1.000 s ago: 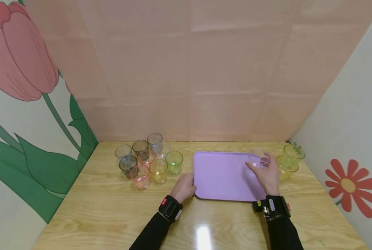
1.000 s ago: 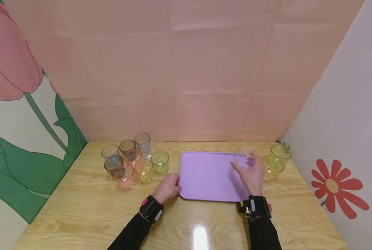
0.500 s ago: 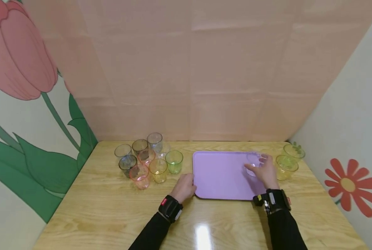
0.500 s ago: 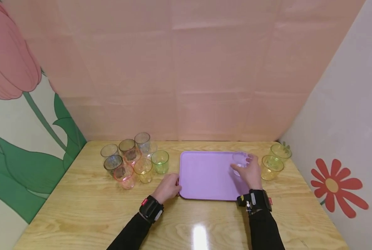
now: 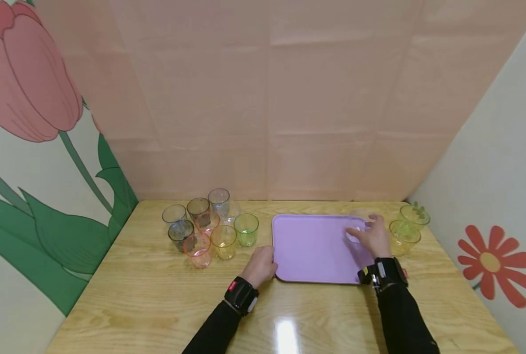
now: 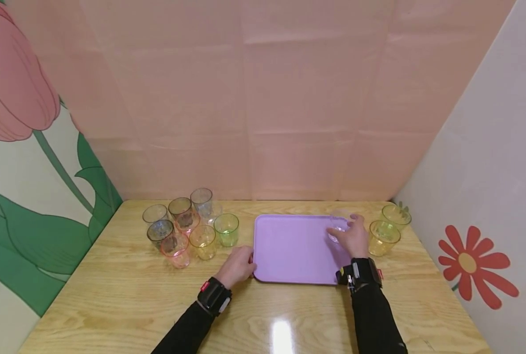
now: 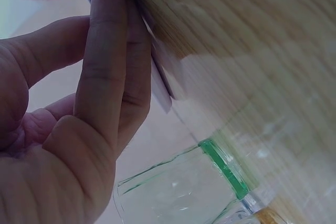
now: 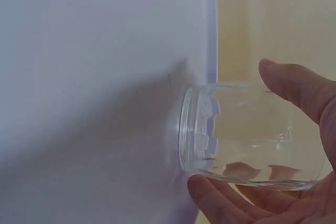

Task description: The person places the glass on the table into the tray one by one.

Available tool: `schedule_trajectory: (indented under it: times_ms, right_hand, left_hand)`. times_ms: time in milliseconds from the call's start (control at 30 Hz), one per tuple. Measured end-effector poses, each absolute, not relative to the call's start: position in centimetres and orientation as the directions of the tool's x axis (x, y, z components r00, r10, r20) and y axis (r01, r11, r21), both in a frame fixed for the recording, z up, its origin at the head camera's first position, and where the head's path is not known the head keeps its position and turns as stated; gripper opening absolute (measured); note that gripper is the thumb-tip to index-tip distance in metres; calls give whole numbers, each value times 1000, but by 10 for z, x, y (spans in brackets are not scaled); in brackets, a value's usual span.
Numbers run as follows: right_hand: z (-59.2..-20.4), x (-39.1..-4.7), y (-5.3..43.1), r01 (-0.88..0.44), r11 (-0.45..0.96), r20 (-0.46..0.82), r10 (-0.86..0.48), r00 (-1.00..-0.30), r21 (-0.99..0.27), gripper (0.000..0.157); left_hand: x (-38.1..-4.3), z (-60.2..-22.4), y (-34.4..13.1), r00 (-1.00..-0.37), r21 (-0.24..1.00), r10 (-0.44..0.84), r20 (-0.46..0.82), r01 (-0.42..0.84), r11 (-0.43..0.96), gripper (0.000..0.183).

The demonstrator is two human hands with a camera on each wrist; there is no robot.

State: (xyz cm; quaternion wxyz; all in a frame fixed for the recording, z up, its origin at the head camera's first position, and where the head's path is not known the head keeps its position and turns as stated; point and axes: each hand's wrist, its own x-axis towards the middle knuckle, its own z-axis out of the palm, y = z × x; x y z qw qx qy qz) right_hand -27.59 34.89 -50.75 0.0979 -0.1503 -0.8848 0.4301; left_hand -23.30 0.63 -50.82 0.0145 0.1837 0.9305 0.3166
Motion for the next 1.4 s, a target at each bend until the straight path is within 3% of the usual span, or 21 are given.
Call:
schedule_trajectory:
  times_ms: [300, 1000, 1400]
  right_hand:
    - [-514, -287, 352, 201, 613, 81, 401, -913, -764, 92]
    - [-511, -305, 360, 287, 578, -12, 432, -902, -764, 96]
    - [-514, -308, 360, 246, 560, 21, 426, -904, -791, 95]
  left_hand:
    - [-234, -512, 9, -924, 584, 368, 107, 358, 729, 26]
    - [-232, -510, 8, -922, 575, 371, 110, 363, 733, 20]
    - [-234, -512, 7, -914, 567, 379, 143, 389, 726, 20]
